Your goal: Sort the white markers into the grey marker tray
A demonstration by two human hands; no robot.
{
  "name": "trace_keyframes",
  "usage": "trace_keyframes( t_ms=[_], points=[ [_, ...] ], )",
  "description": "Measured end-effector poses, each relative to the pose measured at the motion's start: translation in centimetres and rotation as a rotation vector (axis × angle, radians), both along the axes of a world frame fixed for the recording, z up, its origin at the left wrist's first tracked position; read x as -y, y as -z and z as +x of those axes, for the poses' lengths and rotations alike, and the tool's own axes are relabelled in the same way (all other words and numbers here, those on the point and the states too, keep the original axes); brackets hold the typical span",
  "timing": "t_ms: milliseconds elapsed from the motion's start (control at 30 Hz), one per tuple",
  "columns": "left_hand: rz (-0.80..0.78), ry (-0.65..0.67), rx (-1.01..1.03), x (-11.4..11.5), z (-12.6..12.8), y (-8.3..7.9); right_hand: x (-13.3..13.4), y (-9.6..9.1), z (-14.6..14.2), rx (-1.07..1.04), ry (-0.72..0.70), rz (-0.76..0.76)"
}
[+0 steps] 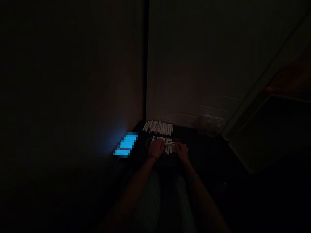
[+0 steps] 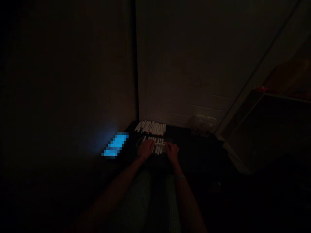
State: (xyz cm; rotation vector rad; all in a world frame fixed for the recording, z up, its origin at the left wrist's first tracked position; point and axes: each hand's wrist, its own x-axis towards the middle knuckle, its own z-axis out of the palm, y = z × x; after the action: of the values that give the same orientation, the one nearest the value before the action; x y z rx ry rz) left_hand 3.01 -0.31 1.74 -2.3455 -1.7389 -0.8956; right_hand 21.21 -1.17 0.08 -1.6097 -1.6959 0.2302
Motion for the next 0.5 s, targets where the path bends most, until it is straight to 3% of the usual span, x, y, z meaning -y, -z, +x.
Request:
trace_keyframes(
  t_ms=[500],
  points=[
    [-0.05, 0.001, 0.004, 0.07, -0.04, -0.33, 0.2, -0.23, -0.38, 0.002, 0.006, 0.028]
  ],
)
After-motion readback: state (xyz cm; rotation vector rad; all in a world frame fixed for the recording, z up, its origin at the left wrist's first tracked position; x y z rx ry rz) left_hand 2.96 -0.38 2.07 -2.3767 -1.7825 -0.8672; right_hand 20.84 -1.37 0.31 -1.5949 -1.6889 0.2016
